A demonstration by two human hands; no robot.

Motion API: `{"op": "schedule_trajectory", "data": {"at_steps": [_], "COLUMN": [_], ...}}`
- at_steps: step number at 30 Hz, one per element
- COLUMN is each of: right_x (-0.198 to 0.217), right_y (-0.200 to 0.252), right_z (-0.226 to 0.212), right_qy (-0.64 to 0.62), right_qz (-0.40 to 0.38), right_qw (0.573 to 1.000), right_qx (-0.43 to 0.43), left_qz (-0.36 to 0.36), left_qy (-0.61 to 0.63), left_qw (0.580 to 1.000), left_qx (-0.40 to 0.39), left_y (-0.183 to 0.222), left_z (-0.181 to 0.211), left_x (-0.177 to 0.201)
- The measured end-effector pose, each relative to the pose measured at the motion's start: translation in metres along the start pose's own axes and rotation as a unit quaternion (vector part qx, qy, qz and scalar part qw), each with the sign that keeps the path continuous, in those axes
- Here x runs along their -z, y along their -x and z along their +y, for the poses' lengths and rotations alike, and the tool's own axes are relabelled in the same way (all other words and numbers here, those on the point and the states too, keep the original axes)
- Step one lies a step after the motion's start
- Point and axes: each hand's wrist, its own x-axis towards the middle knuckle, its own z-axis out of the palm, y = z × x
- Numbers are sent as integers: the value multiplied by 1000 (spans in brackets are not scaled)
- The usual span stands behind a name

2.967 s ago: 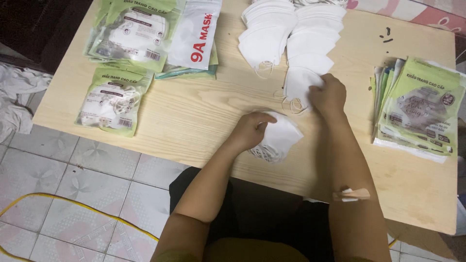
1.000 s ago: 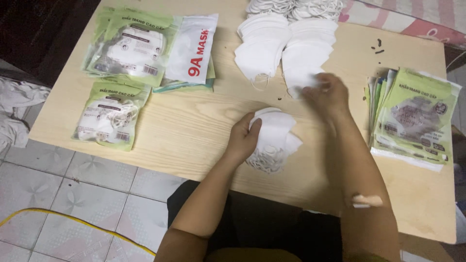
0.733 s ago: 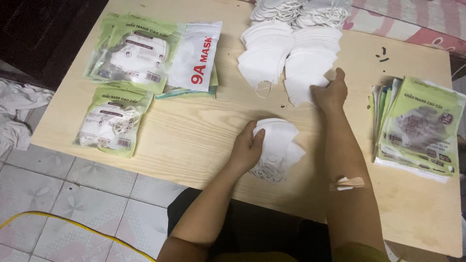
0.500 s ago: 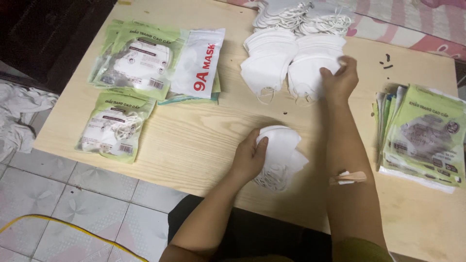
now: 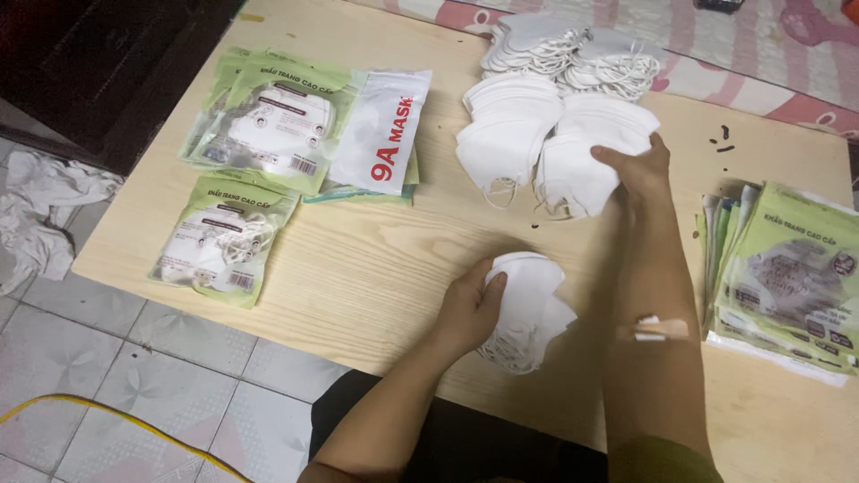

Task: Packaging stacks of white face masks into plastic bags

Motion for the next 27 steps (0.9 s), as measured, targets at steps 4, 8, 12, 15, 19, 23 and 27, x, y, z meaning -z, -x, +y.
{"op": "schedule_trajectory", "data": {"at_steps": [4,8,12,15,19,23,27], "right_x": [16,41,46,37,36,28,20], "right_y": [95,128,144,167,168,188,188], "right_z": [-87,-92,-45,-44,0,17,54], "right_qy": [-31,116,131,142,360,412,452], "right_qz": [-51,-134,-61,44,-98,28,37], "right_qw": [998,970,989,970,910,849,831], "right_qx": [-32,-164,-32,190,181,329,322], "left_qz": [-11,-12,9,47,45,49,18], "left_qy": [36,97,150,212,254,294,298], "left_qw": [999,994,985,972,960,948,943], "left_qx": [24,42,80,92,106,110,146], "left_y": [-5,-8,-10,-9,-12,-4,0], "left_z": [-27,-24,-11,-10,-23,-9,-13], "left_x": [-2,-4,0,-1,4,13,8]}}
